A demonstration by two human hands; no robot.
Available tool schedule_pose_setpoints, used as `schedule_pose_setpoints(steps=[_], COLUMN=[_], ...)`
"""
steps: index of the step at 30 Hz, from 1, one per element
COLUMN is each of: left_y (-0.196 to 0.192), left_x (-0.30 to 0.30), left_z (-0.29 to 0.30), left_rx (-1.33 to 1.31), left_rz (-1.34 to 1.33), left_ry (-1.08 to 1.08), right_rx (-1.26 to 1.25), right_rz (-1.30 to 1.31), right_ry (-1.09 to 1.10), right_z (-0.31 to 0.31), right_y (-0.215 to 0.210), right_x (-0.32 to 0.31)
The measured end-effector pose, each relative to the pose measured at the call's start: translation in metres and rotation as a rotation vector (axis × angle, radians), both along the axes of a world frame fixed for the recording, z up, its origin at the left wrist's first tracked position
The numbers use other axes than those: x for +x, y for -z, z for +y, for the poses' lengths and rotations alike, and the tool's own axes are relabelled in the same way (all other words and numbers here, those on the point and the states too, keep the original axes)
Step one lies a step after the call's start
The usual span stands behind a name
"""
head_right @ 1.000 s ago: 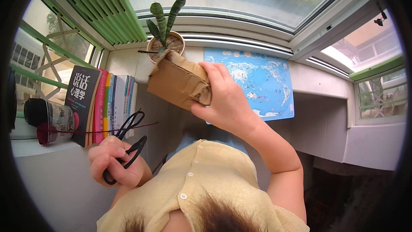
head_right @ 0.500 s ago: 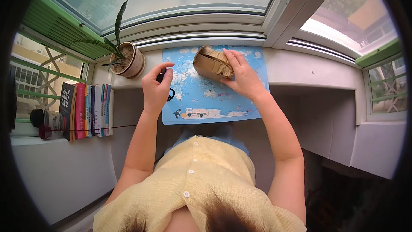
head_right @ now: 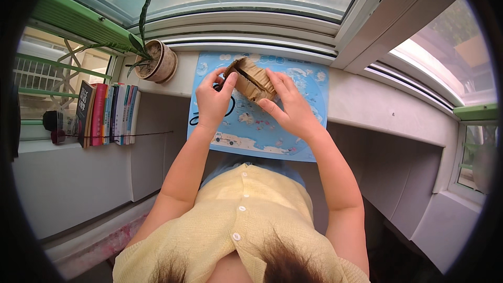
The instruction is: The person walks through a bedroom and hallway while holding a black cable, then opens a drawer to retrieve a small box. They move to a window sill, open the box to remove a needle and thread, and proceed to thread the needle and sew the damaged section of the cable.
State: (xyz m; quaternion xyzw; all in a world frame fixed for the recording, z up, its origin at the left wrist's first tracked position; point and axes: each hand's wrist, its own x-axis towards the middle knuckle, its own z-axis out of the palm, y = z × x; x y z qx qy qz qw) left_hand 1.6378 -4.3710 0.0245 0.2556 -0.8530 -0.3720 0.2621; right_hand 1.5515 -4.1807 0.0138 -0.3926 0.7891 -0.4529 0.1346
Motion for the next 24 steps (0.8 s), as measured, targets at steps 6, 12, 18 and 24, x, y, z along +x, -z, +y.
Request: schedule_pose_setpoints(steps=[6,12,18,24], left_y=[-0.019,-0.029,0.006,0.017], left_x=[0.003,0.003,0.016,0.025], left_z=[-0.004,-0.02,-0.034,-0.026], left_rx=[-0.431,-0.49,-0.528,-0.458], left_rz=[0.187,-0.078,0.074,0.088], left_ry=[0.451,0.613,0.538,0.459], right_rx=[0.122,0.229,0.174,0.179], right_rz=[0.161,0.546,0.593,0.593], right_ry=[0.135,0.23,0.25,0.293], right_z=[-0.018,-0.035,-0.041,-0.04], right_y=[-0.026,-0.027,-0.029,-0.026], right_x=[0.001,-0.004,-0.001,0.007])
